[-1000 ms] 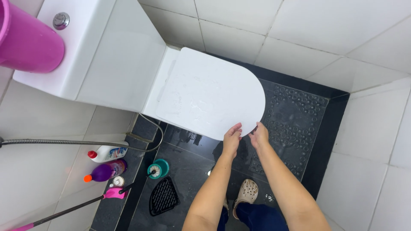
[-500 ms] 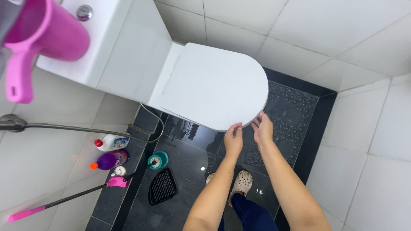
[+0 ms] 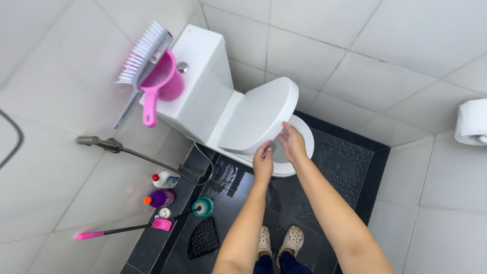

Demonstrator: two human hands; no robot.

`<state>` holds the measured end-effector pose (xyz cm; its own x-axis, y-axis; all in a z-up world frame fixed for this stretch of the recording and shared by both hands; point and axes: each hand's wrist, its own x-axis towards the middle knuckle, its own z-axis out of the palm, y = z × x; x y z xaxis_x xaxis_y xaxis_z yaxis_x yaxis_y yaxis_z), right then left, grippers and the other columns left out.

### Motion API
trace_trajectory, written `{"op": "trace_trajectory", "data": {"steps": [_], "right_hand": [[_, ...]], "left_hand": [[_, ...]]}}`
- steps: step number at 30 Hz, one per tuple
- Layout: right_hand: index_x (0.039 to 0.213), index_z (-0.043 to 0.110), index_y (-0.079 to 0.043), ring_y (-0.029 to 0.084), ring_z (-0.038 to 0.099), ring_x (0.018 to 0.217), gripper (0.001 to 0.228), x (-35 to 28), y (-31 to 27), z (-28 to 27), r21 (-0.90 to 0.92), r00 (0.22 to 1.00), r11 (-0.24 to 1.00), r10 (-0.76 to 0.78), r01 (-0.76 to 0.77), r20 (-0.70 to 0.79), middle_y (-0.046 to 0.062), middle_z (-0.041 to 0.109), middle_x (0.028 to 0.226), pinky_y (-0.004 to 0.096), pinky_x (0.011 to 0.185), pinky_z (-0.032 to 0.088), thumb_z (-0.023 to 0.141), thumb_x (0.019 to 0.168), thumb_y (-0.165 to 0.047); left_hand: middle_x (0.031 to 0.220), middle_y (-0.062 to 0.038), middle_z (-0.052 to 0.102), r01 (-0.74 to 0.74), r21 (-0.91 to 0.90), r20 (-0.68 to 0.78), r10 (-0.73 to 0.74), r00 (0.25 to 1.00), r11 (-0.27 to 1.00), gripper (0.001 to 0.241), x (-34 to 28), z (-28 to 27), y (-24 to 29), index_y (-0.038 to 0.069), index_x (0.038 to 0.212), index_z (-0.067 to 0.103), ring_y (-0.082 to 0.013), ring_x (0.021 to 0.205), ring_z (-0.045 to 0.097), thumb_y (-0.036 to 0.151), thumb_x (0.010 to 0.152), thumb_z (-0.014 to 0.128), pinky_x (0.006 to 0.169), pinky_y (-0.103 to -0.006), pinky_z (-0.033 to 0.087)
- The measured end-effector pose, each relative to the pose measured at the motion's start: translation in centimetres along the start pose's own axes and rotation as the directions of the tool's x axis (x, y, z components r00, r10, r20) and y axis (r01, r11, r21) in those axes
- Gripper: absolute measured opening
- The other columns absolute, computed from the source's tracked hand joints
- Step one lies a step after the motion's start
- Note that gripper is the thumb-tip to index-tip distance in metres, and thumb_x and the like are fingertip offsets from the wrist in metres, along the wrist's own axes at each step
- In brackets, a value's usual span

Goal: The person fills a pink plastic scoop with water from a sink and carries it to a toilet. They open the toilet seat and use a long-handled brush to scrub the inside of the bowl, repeatedly dipping the brush into the scoop to apply water. The person then returns to the sink to rinse the brush and scoop.

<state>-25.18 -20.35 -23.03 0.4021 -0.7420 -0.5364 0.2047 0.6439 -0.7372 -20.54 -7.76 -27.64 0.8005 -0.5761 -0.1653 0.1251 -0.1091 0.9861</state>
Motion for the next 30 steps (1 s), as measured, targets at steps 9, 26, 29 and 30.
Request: {"op": "trace_trajectory", "data": {"steps": [9,26,29,30], "right_hand": [[0.15,0.045,-0.003,0.028,0.043,0.14,0.058,1.4,-1.8,9.0,0.053,0.961,0.996,0.06,-0.077,0.271,0.007,0.044,0.156,0.046,0.118,0.031,0.048,0.104,-0.039],[0.143,0.049,-0.004,0.03,0.053,0.131,0.058,7.2,-2.7,22.3,-0.044,0.831,0.965,0.245,-0.258,0.499,0.015,0.054,0.142,0.05,0.104,0.046,0.044,0.103,-0.046],[0.144,0.047,-0.004,0.03,0.052,0.133,0.06,7.7,-2.7,24.0,-0.074,0.799,0.952,0.291,-0.297,0.526,0.014,0.053,0.145,0.05,0.105,0.046,0.043,0.104,-0.047],[0.146,0.046,-0.004,0.03,0.052,0.134,0.061,8.0,-2.8,24.6,-0.083,0.788,0.948,0.302,-0.308,0.536,0.015,0.051,0.146,0.05,0.106,0.047,0.043,0.104,-0.048]], "left_hand": [[0.127,-0.01,0.072,-0.045,-0.025,-0.047,0.043,0.998,0.999,0.033,3.6,-5.0,7.7,0.008,0.129,0.069,-0.0199,0.113,0.067,0.011,0.099,0.058,0.095,-0.0301,0.051],[0.138,-0.012,0.058,-0.109,0.215,-0.433,0.194,0.88,0.971,0.03,15.2,-9.5,11.7,0.006,0.122,0.071,-0.0253,0.119,0.063,0.007,0.097,0.055,0.094,-0.0351,0.053],[0.134,-0.014,0.057,-0.042,0.331,-0.471,0.204,0.858,0.943,0.029,16.9,-10.2,12.5,0.005,0.119,0.072,-0.0298,0.121,0.06,0.008,0.094,0.057,0.097,-0.0377,0.051],[0.133,-0.016,0.055,-0.019,0.395,-0.462,0.217,0.86,0.918,0.029,17.5,-10.3,12.9,0.005,0.118,0.072,-0.033,0.122,0.058,0.008,0.092,0.06,0.1,-0.0394,0.049]]}}
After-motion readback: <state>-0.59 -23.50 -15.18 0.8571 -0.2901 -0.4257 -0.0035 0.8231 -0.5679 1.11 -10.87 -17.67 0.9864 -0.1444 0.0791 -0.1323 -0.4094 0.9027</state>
